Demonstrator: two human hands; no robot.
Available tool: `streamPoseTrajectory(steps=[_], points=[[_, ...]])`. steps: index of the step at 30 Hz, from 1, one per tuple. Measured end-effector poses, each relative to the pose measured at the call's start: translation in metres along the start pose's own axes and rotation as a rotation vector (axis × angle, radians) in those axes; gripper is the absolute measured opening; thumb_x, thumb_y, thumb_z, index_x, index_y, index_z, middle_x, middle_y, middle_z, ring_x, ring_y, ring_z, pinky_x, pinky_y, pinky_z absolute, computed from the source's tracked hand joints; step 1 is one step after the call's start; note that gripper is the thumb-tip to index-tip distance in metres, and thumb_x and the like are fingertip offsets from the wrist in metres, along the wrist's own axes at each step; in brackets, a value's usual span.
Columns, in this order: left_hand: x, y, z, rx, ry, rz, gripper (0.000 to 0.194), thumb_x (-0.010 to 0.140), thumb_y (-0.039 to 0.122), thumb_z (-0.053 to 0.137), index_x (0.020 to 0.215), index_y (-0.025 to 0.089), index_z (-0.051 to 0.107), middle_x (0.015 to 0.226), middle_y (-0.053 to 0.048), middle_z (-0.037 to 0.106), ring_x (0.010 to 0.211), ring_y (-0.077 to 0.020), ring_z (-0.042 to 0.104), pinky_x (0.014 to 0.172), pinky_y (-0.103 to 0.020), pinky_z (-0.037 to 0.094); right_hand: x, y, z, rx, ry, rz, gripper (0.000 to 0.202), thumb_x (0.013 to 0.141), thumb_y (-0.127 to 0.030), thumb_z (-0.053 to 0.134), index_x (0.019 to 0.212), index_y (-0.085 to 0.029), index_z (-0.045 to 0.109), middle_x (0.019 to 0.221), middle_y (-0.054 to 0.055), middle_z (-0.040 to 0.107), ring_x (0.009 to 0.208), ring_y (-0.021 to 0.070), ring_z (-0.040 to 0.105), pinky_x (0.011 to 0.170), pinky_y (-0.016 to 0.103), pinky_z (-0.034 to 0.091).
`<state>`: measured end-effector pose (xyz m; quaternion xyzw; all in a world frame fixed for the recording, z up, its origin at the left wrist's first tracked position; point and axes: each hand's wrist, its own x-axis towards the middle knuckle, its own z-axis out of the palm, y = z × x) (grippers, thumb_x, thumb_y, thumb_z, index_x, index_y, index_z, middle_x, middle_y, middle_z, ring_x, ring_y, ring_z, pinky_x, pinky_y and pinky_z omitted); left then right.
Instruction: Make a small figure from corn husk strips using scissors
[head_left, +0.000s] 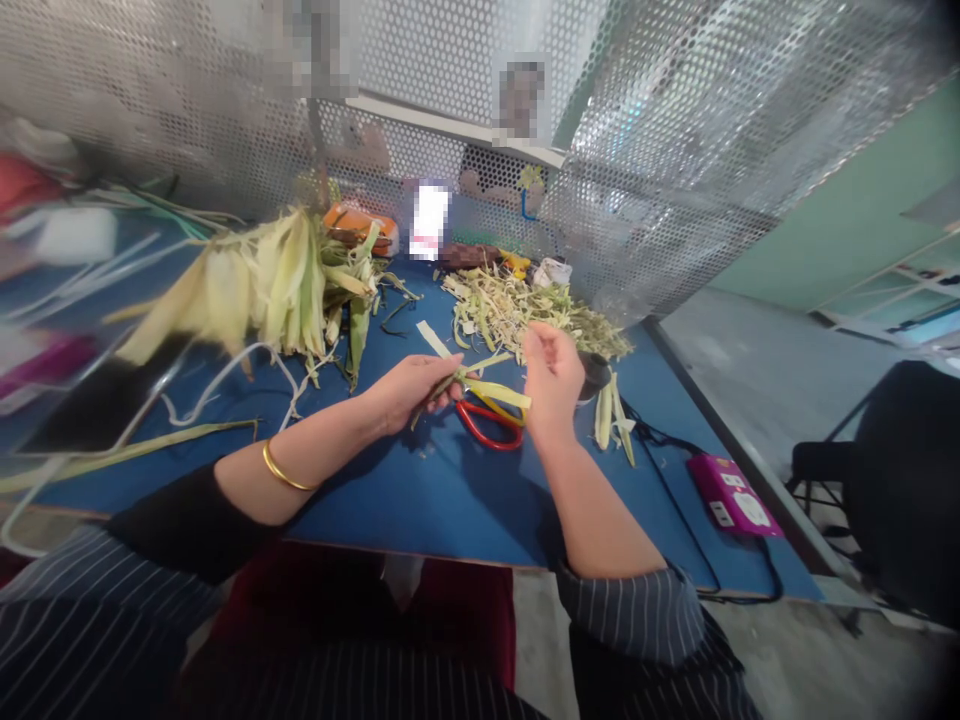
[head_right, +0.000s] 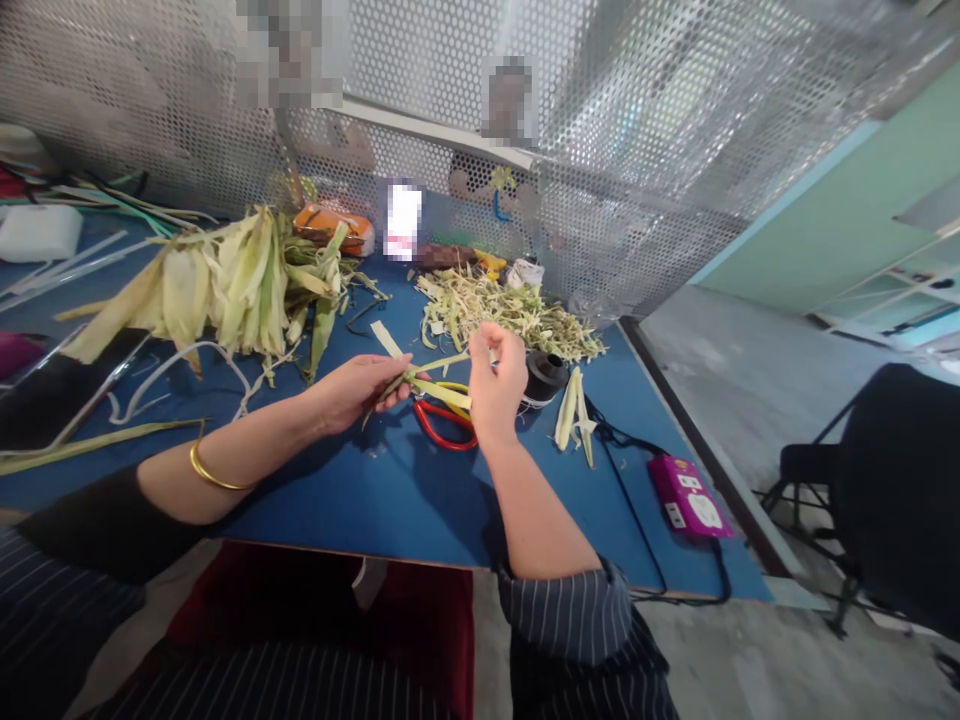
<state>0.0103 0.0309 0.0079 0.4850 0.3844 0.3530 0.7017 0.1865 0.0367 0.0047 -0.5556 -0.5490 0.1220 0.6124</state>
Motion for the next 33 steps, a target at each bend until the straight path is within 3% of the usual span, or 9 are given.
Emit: streamPoseTrajectory(steps=[3,6,8,10,14,18,20,24,33], points=[[0.002,0.002,-0.002,-0.03,0.013,0.013,0.038,0.081,0.047,0.055,0.079,0.011,0.069,0.063,-0.003,0.055,0.047,-0.0055,0.042,0.039,-0.019,0.027,0.0,0.007,0.006,0.22,-0.021,0.338,0.036,0.073,-0.05,0.062,0.087,-0.017,0.061,0.082,0.004,0.062,0.069,0.0139,0.057,0.064,0.029,0.046],[0.002,0.001,-0.001,0.008,0.046,0.02,0.033,0.081,0.043,0.057,0.076,0.012,0.069,0.063,-0.005,0.057,0.047,-0.0059,0.045,0.04,-0.019,0.028,-0.004,0.009,0.011,0.457,-0.273,0.655,0.035,0.065,-0.047,0.071,0.077,-0.015,0.063,0.066,-0.001,0.056,0.054,0.0094,0.051,0.053,0.025,0.043],[0.002,-0.001,0.0,0.04,0.063,0.018,0.029,0.079,0.04,0.06,0.073,0.012,0.067,0.063,-0.005,0.058,0.047,-0.0058,0.046,0.041,-0.019,0.03,-0.007,0.009,0.013,0.57,-0.421,0.774,0.034,0.06,-0.042,0.076,0.076,-0.015,0.063,0.062,-0.003,0.055,0.052,0.0091,0.051,0.051,0.024,0.043],[0.002,-0.003,0.0,0.068,0.075,0.011,0.028,0.078,0.038,0.062,0.072,0.012,0.067,0.063,-0.004,0.058,0.047,-0.0054,0.046,0.042,-0.019,0.031,-0.008,0.011,0.013,0.628,-0.404,0.811,0.033,0.057,-0.038,0.079,0.074,-0.016,0.062,0.063,-0.003,0.056,0.052,0.0092,0.053,0.05,0.024,0.044],[0.004,-0.007,0.0,0.089,0.092,0.024,0.028,0.077,0.04,0.063,0.075,0.012,0.067,0.062,-0.003,0.058,0.047,-0.0048,0.046,0.043,-0.019,0.033,-0.008,0.011,0.013,0.625,-0.181,0.771,0.031,0.056,-0.037,0.079,0.071,-0.018,0.059,0.062,-0.005,0.057,0.049,0.0076,0.049,0.045,0.022,0.041],[0.003,-0.007,0.0,0.099,0.083,0.009,0.032,0.075,0.041,0.064,0.063,0.012,0.061,0.056,-0.001,0.057,0.046,-0.0055,0.048,0.046,-0.019,0.038,-0.011,0.003,0.012,0.62,-0.463,0.706,0.025,0.063,-0.036,0.075,0.074,-0.016,0.065,0.055,-0.005,0.054,0.047,0.0063,0.045,0.045,0.02,0.038],[0.001,-0.005,0.0,0.098,0.049,-0.018,0.036,0.076,0.046,0.063,0.064,0.012,0.062,0.057,-0.002,0.059,0.046,-0.0066,0.05,0.046,-0.02,0.039,-0.013,-0.002,0.011,0.56,-0.526,0.604,0.022,0.066,-0.035,0.073,0.073,-0.016,0.067,0.055,-0.004,0.055,0.048,0.0059,0.043,0.046,0.02,0.036],[-0.002,-0.002,0.002,0.104,0.021,-0.053,0.031,0.074,0.042,0.065,0.07,0.011,0.065,0.058,-0.002,0.061,0.043,-0.0065,0.049,0.043,-0.021,0.037,-0.015,-0.009,0.012,0.382,-0.497,0.418,0.019,0.069,-0.035,0.069,0.066,-0.016,0.067,0.056,-0.003,0.058,0.051,0.0072,0.046,0.051,0.021,0.038],[0.0,-0.007,0.003,0.248,0.018,0.028,0.028,0.07,0.032,0.067,0.051,0.013,0.061,0.046,-0.001,0.054,0.039,-0.0062,0.045,0.043,-0.021,0.036,-0.015,0.001,0.013,0.175,-0.408,0.294,0.026,0.07,-0.041,0.065,0.062,-0.016,0.068,0.056,0.0,0.059,0.05,0.0101,0.047,0.05,0.024,0.038]])
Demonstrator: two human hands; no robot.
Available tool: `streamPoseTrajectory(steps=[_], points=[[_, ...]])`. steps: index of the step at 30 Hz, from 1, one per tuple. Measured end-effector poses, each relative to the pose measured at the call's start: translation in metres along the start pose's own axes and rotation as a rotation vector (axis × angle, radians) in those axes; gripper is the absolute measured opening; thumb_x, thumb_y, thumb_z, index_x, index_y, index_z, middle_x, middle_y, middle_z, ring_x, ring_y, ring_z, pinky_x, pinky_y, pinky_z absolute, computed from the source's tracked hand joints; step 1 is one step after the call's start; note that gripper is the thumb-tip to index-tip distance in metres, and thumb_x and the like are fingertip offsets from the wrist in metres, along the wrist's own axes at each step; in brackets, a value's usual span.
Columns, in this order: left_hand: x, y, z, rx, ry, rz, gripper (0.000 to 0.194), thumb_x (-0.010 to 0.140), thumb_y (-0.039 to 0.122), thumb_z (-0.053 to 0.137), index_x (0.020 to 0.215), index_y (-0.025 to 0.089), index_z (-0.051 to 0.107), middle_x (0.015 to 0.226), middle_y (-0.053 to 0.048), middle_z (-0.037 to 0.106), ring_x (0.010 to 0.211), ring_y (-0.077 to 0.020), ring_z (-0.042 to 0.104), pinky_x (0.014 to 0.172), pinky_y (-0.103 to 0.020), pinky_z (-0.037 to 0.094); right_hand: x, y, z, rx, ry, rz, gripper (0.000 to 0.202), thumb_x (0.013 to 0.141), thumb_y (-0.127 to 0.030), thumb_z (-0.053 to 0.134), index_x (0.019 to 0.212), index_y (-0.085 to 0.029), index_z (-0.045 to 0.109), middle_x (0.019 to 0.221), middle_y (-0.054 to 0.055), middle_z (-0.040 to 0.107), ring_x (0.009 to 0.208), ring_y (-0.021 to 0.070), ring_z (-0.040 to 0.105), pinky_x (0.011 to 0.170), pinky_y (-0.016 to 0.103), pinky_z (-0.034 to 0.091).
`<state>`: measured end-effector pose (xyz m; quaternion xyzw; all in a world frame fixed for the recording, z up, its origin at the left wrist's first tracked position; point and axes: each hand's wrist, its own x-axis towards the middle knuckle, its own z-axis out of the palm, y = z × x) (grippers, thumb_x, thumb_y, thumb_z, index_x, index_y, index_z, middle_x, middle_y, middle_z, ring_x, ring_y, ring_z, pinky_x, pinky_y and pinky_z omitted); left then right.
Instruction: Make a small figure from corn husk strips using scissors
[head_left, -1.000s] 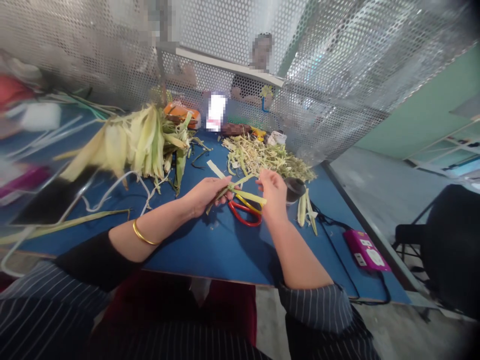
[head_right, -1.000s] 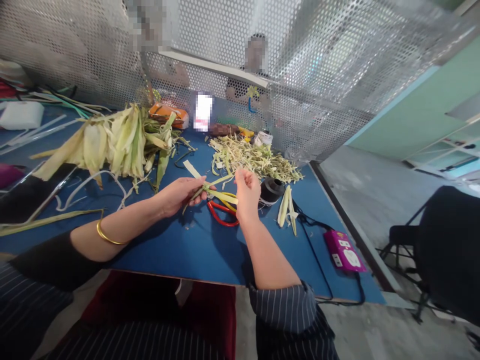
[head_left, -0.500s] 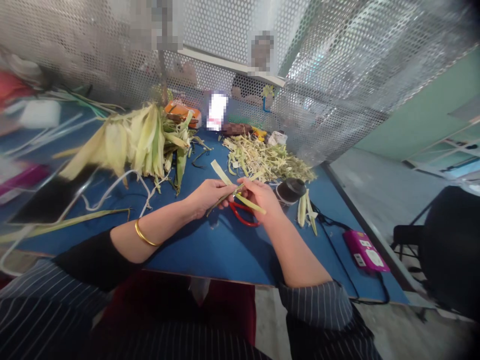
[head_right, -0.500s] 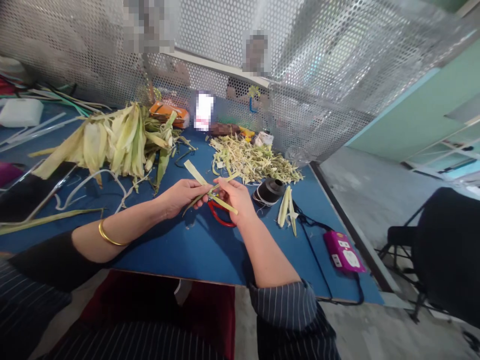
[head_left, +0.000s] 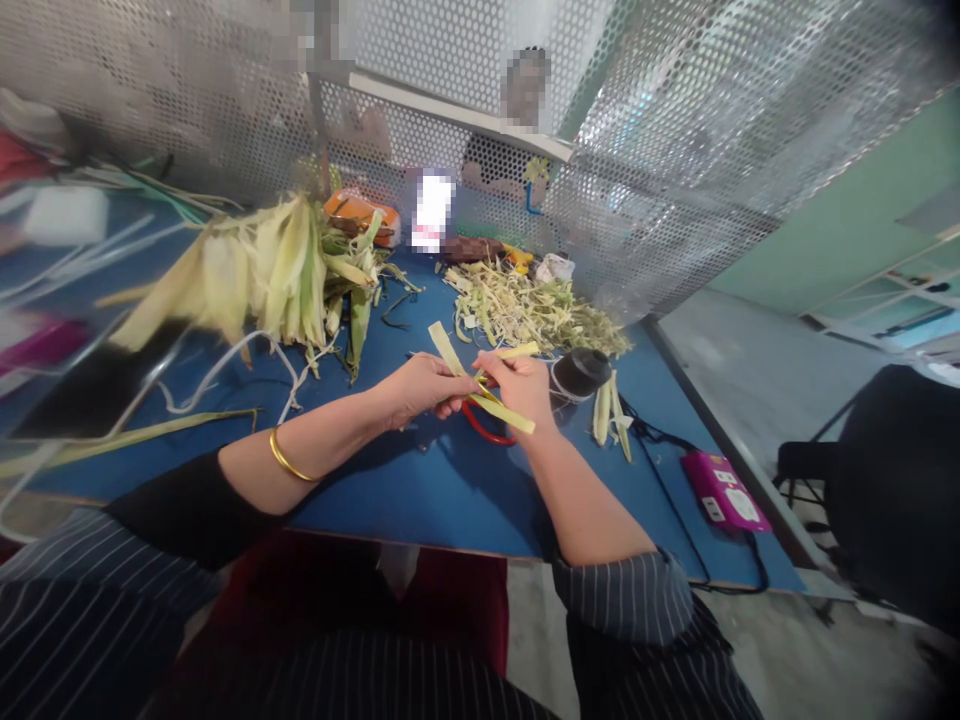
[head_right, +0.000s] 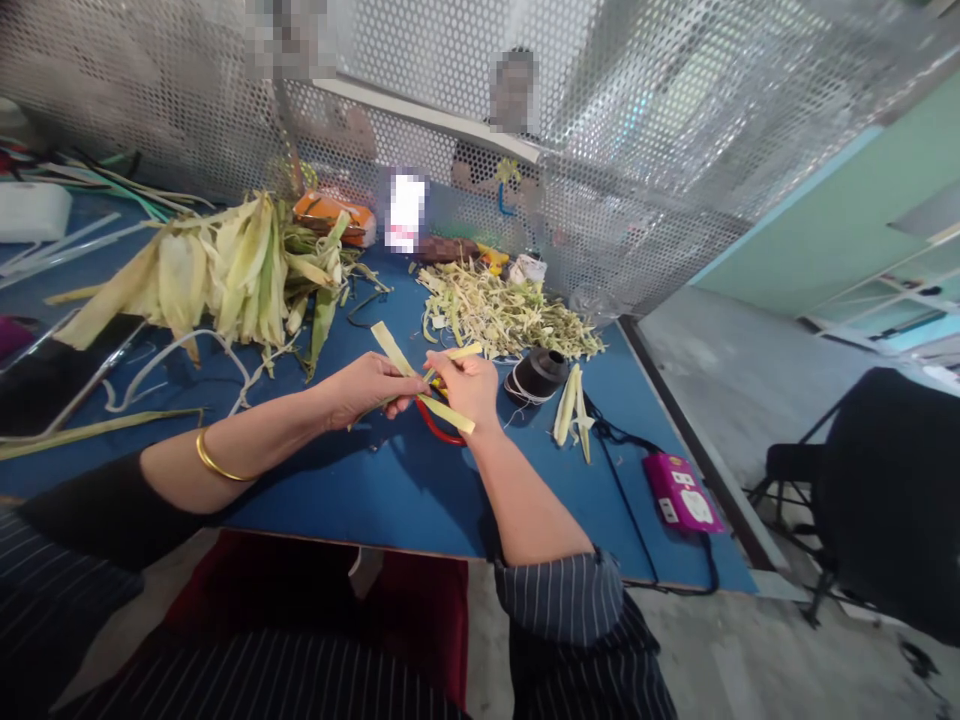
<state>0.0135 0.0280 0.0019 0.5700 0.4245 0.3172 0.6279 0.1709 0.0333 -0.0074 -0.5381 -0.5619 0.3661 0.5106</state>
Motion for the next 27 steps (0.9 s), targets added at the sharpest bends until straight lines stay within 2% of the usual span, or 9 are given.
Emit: streamPoseTrajectory(steps=[3,6,8,10,12,17,21,25,27], points=[[-0.001,-0.002,0.001,0.017,0.026,-0.015,0.026,0.069,0.033,0.067,0.054,0.012,0.062,0.047,0.0,0.054,0.039,-0.0057,0.043,0.042,-0.021,0.035,0.004,-0.004,-0.01,-0.125,0.035,-0.065,0.025,0.073,-0.04,0.063,0.08,-0.017,0.07,0.07,0.002,0.065,0.062,0.014,0.055,0.061,0.028,0.044],[-0.002,-0.002,0.003,0.054,0.003,-0.009,0.027,0.069,0.034,0.067,0.054,0.013,0.06,0.048,0.0,0.054,0.038,-0.0061,0.044,0.04,-0.021,0.035,0.003,-0.014,-0.017,-0.362,0.182,-0.357,0.033,0.073,-0.035,0.066,0.103,-0.021,0.066,0.097,0.006,0.066,0.089,0.0194,0.059,0.081,0.034,0.045],[-0.002,-0.003,0.004,0.105,-0.009,0.015,0.026,0.069,0.033,0.065,0.054,0.013,0.058,0.047,0.001,0.054,0.038,-0.0065,0.045,0.04,-0.02,0.036,-0.001,-0.019,-0.015,-0.528,0.083,-0.52,0.024,0.076,-0.034,0.065,0.097,-0.024,0.068,0.098,0.005,0.065,0.094,0.02,0.058,0.09,0.038,0.04],[-0.002,-0.005,0.005,0.173,-0.027,0.035,0.025,0.07,0.029,0.062,0.052,0.014,0.056,0.046,0.001,0.053,0.038,-0.0065,0.046,0.04,-0.019,0.036,-0.007,-0.021,-0.008,-0.61,-0.091,-0.587,0.009,0.079,-0.031,0.062,0.081,-0.024,0.069,0.086,0.001,0.067,0.086,0.0173,0.059,0.096,0.04,0.034],[-0.002,-0.005,0.006,0.221,-0.061,0.046,0.024,0.071,0.025,0.058,0.05,0.014,0.055,0.045,0.002,0.053,0.037,-0.0062,0.046,0.04,-0.018,0.037,-0.013,-0.02,-0.001,-0.604,-0.142,-0.586,0.015,0.081,-0.026,0.06,0.068,-0.022,0.063,0.072,-0.002,0.064,0.075,0.0142,0.058,0.096,0.039,0.033],[-0.003,-0.004,0.007,0.243,-0.132,0.06,0.024,0.072,0.026,0.056,0.052,0.015,0.056,0.048,0.0,0.057,0.041,-0.007,0.051,0.045,-0.019,0.042,-0.018,-0.014,0.007,-0.483,0.032,-0.522,0.025,0.081,-0.024,0.058,0.058,-0.019,0.051,0.061,-0.002,0.051,0.061,0.0126,0.05,0.066,0.028,0.041],[-0.002,-0.006,0.007,0.27,-0.147,0.083,0.025,0.073,0.027,0.058,0.05,0.014,0.057,0.047,-0.001,0.058,0.042,-0.0073,0.052,0.046,-0.019,0.041,-0.017,-0.014,0.006,-0.495,0.06,-0.542,0.025,0.083,-0.025,0.055,0.059,-0.019,0.054,0.063,-0.001,0.055,0.066,0.0139,0.053,0.072,0.03,0.042],[0.001,-0.003,0.002,0.019,0.019,0.038,0.025,0.075,0.032,0.062,0.061,0.012,0.062,0.052,-0.001,0.059,0.045,-0.0069,0.052,0.048,-0.019,0.042,-0.011,-0.024,-0.009,-0.467,0.102,-0.544,0.021,0.087,-0.035,0.05,0.083,-0.021,0.065,0.088,0.004,0.066,0.086,0.0186,0.059,0.083,0.033,0.042],[0.002,0.001,-0.003,-0.121,0.101,0.029,0.028,0.077,0.038,0.062,0.072,0.011,0.065,0.058,-0.003,0.063,0.048,-0.0073,0.054,0.051,-0.02,0.044,-0.01,-0.03,-0.018,-0.439,0.113,-0.481,0.028,0.089,-0.041,0.046,0.094,-0.022,0.065,0.093,0.005,0.067,0.088,0.019,0.06,0.08,0.032,0.043]])
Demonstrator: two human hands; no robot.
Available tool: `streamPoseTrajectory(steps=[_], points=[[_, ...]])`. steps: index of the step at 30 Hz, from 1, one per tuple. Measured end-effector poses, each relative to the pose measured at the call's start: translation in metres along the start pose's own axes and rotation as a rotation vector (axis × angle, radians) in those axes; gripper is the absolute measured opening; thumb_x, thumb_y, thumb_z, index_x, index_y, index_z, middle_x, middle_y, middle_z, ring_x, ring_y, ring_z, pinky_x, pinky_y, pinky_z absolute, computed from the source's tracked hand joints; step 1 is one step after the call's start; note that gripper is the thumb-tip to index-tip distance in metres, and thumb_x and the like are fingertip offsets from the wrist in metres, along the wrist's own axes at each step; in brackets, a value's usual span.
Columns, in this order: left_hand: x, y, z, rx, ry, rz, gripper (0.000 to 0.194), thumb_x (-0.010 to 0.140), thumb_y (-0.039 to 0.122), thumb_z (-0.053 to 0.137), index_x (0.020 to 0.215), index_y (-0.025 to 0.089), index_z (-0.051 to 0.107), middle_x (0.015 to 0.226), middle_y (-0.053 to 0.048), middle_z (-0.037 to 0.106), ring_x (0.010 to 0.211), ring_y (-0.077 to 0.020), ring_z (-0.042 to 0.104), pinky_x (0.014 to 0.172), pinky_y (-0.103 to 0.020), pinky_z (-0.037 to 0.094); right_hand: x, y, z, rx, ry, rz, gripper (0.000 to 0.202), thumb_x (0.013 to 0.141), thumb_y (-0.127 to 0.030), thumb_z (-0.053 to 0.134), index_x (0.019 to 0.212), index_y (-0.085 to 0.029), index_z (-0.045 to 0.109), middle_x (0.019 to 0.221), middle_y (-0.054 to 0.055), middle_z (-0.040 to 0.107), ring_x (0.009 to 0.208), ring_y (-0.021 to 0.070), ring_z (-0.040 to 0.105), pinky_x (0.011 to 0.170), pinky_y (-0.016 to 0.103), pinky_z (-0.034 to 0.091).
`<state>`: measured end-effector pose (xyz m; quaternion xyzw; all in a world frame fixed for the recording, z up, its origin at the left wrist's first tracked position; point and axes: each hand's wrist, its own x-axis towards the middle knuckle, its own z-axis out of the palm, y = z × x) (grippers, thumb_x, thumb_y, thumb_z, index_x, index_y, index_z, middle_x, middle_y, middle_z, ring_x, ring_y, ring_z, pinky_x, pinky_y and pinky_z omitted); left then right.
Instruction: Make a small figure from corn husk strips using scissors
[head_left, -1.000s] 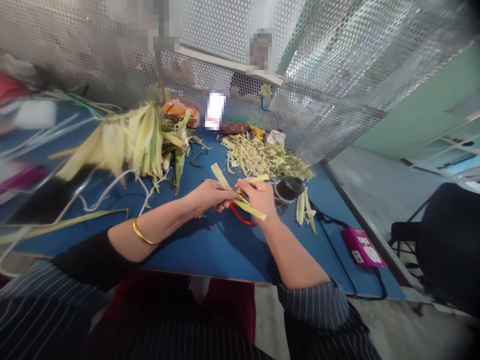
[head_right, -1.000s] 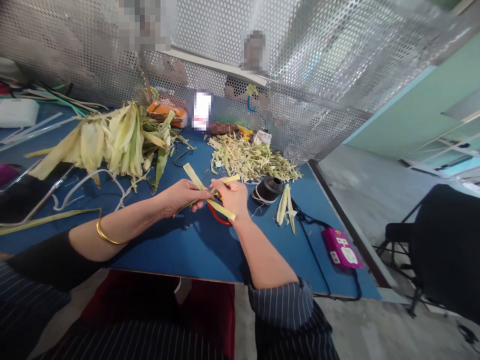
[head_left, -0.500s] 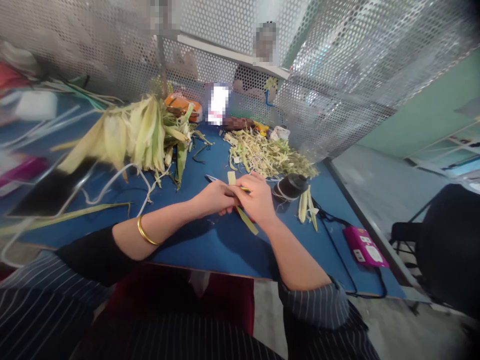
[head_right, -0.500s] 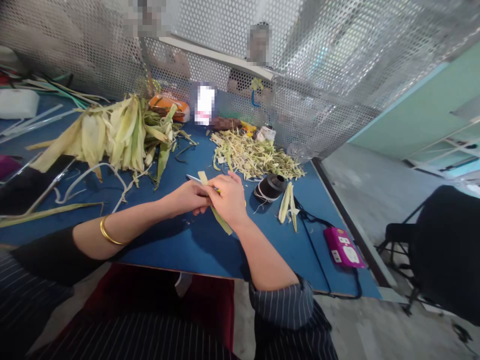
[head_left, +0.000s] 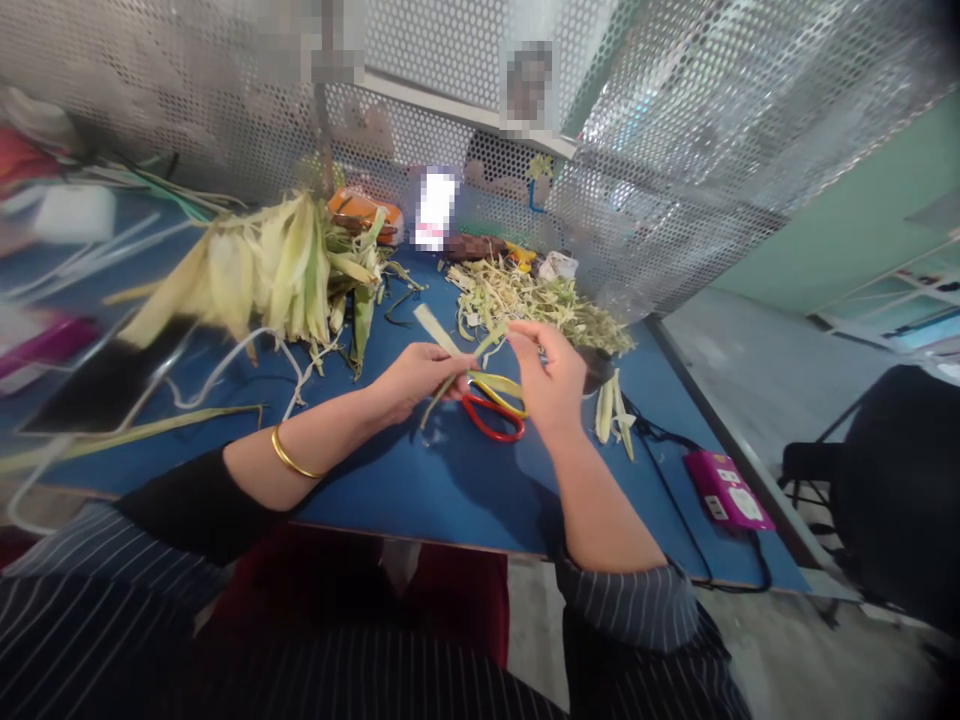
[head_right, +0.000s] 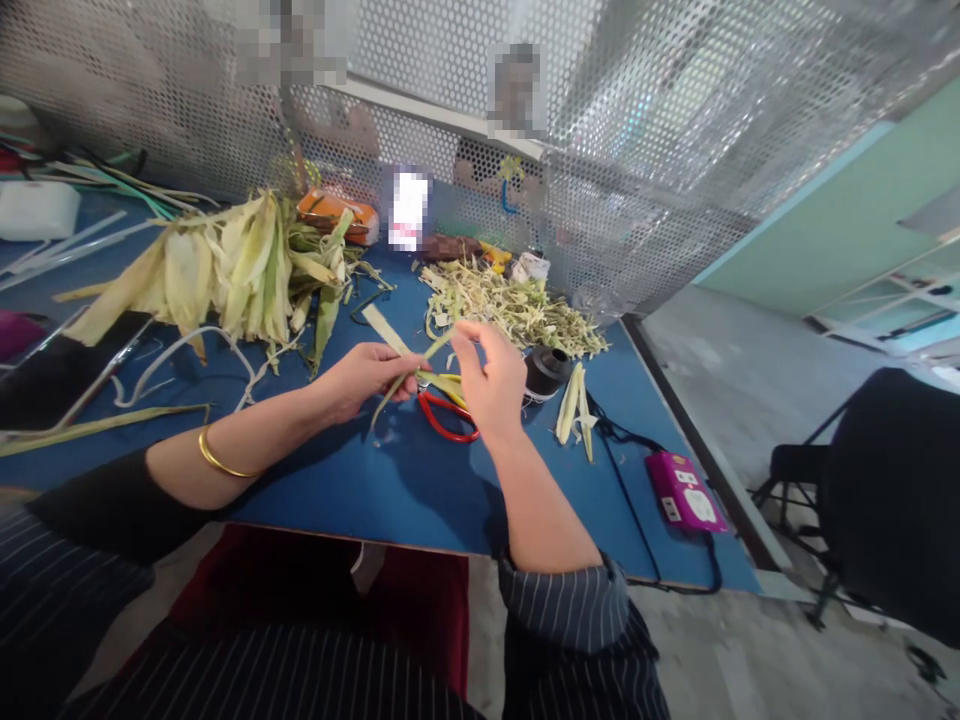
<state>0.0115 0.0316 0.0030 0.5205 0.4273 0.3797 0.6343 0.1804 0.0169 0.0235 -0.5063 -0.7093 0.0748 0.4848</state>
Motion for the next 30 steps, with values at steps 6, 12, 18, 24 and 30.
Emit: streamPoseTrajectory(steps=[6,12,18,24,30], points=[[0.004,0.009,-0.012,-0.123,0.034,0.002,0.028,0.073,0.038,0.067,0.079,0.01,0.068,0.063,-0.005,0.065,0.051,-0.0084,0.055,0.053,-0.021,0.045,-0.001,0.0,-0.001,-0.144,-0.348,-0.02,0.027,0.085,-0.042,0.051,0.076,-0.021,0.065,0.067,0.001,0.063,0.063,0.0146,0.054,0.059,0.026,0.036],[0.007,0.004,-0.006,-0.158,0.121,-0.054,0.016,0.071,0.024,0.069,0.064,0.01,0.066,0.052,-0.002,0.06,0.044,-0.0066,0.05,0.05,-0.021,0.044,-0.003,0.004,0.008,-0.285,-0.294,-0.123,0.028,0.087,-0.033,0.05,0.067,-0.02,0.063,0.058,0.0,0.058,0.062,0.0148,0.053,0.07,0.029,0.038],[0.007,0.009,-0.01,-0.362,0.057,0.025,0.017,0.076,0.022,0.065,0.084,0.007,0.067,0.075,-0.009,0.071,0.071,-0.0141,0.066,0.075,-0.028,0.051,-0.008,-0.002,0.007,-0.417,0.058,-0.228,0.022,0.089,-0.031,0.048,0.093,-0.021,0.066,0.098,0.008,0.066,0.096,0.0209,0.056,0.095,0.038,0.032],[0.005,0.008,-0.004,-0.38,0.024,0.152,0.024,0.072,0.015,0.067,0.096,0.009,0.064,0.085,-0.009,0.072,0.082,-0.0165,0.066,0.08,-0.03,0.05,-0.019,-0.008,0.027,-0.245,-0.19,-0.063,0.027,0.085,-0.04,0.053,0.07,-0.021,0.065,0.072,0.003,0.064,0.072,0.0166,0.058,0.077,0.03,0.04],[0.006,0.003,-0.002,-0.321,0.042,0.125,0.02,0.071,0.014,0.066,0.089,0.009,0.068,0.081,-0.007,0.071,0.077,-0.0132,0.064,0.075,-0.026,0.049,-0.022,-0.003,0.038,-0.02,-0.272,0.034,0.026,0.087,-0.032,0.047,0.067,-0.021,0.06,0.079,0.003,0.062,0.076,0.0158,0.058,0.071,0.027,0.042]])
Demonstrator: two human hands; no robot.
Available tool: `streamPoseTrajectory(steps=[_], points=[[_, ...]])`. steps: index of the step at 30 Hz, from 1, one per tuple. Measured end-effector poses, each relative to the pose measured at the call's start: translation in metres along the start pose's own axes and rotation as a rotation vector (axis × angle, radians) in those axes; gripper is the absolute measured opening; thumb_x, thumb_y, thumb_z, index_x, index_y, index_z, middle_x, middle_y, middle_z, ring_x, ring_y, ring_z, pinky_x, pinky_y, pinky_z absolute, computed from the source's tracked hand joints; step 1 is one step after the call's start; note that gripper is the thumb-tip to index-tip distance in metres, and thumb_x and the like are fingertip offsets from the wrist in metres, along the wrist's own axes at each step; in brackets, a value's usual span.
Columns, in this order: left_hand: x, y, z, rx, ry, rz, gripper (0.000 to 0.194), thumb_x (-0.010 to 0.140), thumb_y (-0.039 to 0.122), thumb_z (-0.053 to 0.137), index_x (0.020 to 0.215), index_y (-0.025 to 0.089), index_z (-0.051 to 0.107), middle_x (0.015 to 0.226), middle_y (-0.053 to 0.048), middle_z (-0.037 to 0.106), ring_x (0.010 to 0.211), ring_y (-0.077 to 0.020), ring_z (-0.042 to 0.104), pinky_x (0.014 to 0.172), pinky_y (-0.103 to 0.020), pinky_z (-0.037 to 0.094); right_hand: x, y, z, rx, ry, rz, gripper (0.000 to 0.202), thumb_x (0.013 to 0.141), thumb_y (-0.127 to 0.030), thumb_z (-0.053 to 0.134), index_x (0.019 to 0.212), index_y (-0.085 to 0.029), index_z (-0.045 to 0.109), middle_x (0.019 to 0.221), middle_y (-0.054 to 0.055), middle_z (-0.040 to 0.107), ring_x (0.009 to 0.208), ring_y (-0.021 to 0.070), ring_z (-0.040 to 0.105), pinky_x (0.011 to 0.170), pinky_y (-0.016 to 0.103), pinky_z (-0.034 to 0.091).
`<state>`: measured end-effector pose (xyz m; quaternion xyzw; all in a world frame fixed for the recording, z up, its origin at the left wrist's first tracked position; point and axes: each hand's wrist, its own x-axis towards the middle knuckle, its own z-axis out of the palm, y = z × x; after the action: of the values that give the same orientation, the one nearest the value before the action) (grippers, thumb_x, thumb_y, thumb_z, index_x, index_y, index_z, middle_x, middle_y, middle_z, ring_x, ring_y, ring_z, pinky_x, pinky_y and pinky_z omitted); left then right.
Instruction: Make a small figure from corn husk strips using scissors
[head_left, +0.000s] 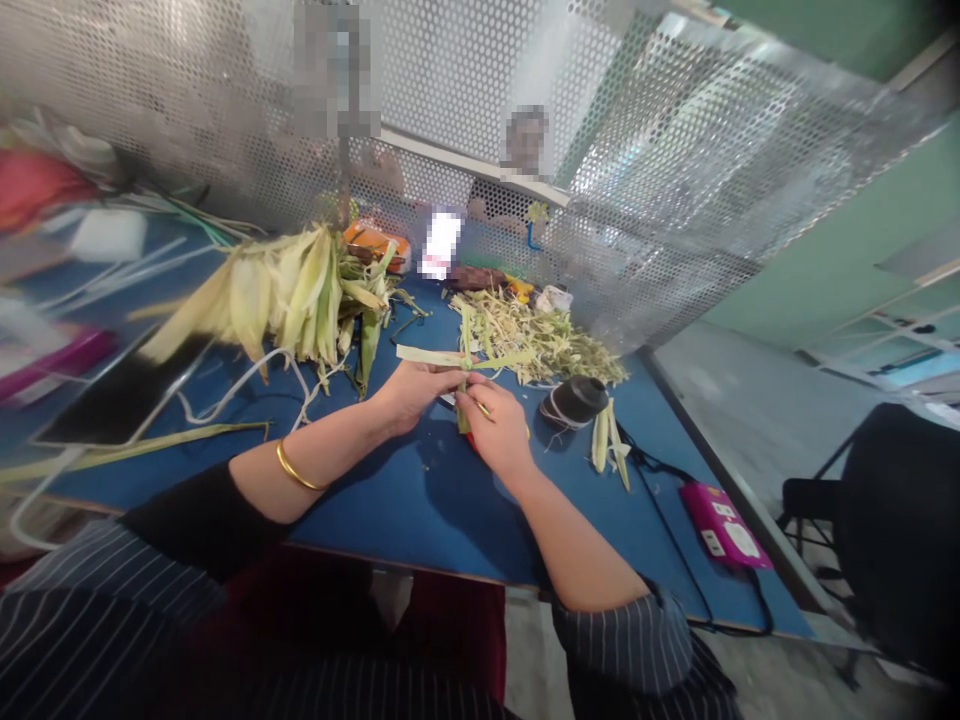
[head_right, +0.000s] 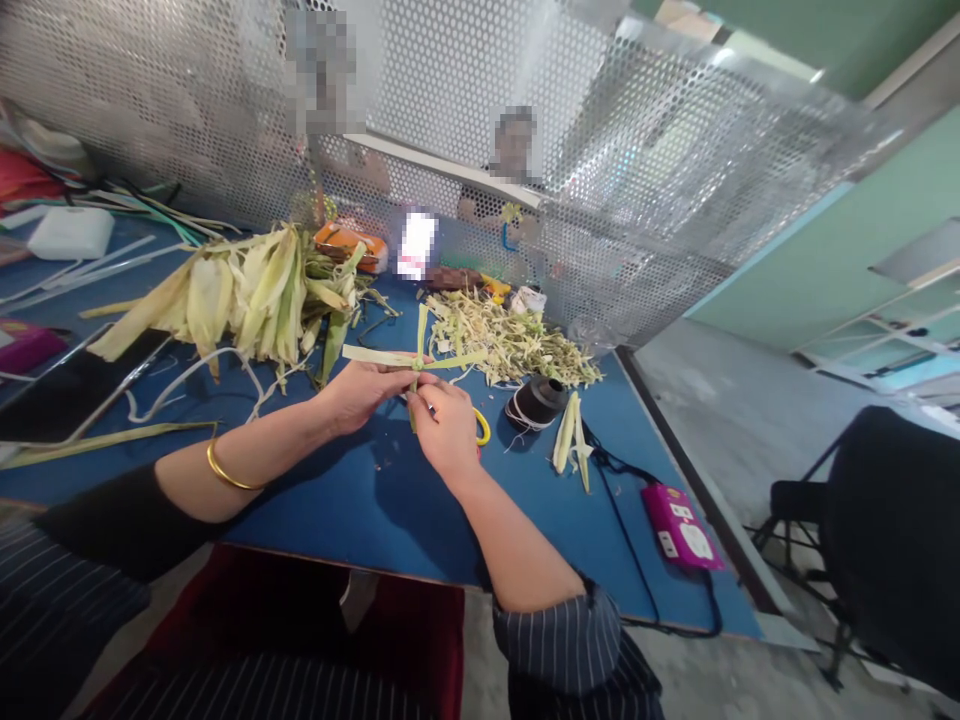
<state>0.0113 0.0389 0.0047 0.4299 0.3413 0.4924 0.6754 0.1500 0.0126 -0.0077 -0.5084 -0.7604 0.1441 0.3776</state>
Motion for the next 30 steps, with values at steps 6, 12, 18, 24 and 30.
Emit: streamPoseTrajectory(steps=[6,12,18,24,30], points=[[0.001,-0.004,-0.002,-0.007,0.027,0.037,0.023,0.067,0.016,0.069,0.09,0.011,0.069,0.088,-0.008,0.071,0.083,-0.0152,0.064,0.078,-0.027,0.048,0.001,-0.004,-0.008,0.08,-0.075,-0.024,0.025,0.083,-0.026,0.05,0.06,-0.02,0.056,0.076,0.003,0.058,0.078,0.0166,0.056,0.071,0.028,0.043],[-0.002,0.006,0.0,0.052,0.042,-0.009,0.021,0.07,0.014,0.065,0.091,0.013,0.068,0.079,-0.005,0.071,0.074,-0.012,0.064,0.07,-0.022,0.048,0.0,-0.006,-0.007,0.041,-0.122,-0.059,0.026,0.085,-0.026,0.048,0.061,-0.02,0.055,0.076,0.003,0.057,0.078,0.0162,0.056,0.072,0.027,0.043],[-0.002,0.017,-0.006,0.104,0.012,-0.051,0.028,0.069,0.011,0.065,0.097,0.01,0.067,0.076,-0.007,0.071,0.071,-0.013,0.065,0.072,-0.026,0.05,-0.004,-0.011,-0.018,-0.256,0.147,-0.174,0.019,0.089,-0.033,0.048,0.079,-0.021,0.06,0.083,0.005,0.064,0.082,0.0186,0.058,0.078,0.031,0.041],[0.0,0.014,-0.009,0.085,-0.025,-0.111,0.031,0.067,0.013,0.068,0.097,0.01,0.069,0.073,-0.007,0.07,0.067,-0.0119,0.063,0.071,-0.025,0.051,0.003,-0.003,-0.028,-0.55,0.257,-0.259,0.017,0.089,-0.031,0.049,0.096,-0.022,0.061,0.094,0.007,0.065,0.099,0.0231,0.055,0.102,0.043,0.025],[0.001,0.004,-0.006,0.176,0.124,-0.072,0.031,0.067,0.024,0.073,0.094,0.009,0.069,0.066,-0.004,0.068,0.058,-0.0106,0.061,0.058,-0.022,0.049,0.001,-0.001,-0.018,-0.574,0.088,-0.273,0.024,0.092,-0.026,0.039,0.08,-0.02,0.059,0.07,0.002,0.062,0.072,0.0162,0.054,0.1,0.038,0.026]])
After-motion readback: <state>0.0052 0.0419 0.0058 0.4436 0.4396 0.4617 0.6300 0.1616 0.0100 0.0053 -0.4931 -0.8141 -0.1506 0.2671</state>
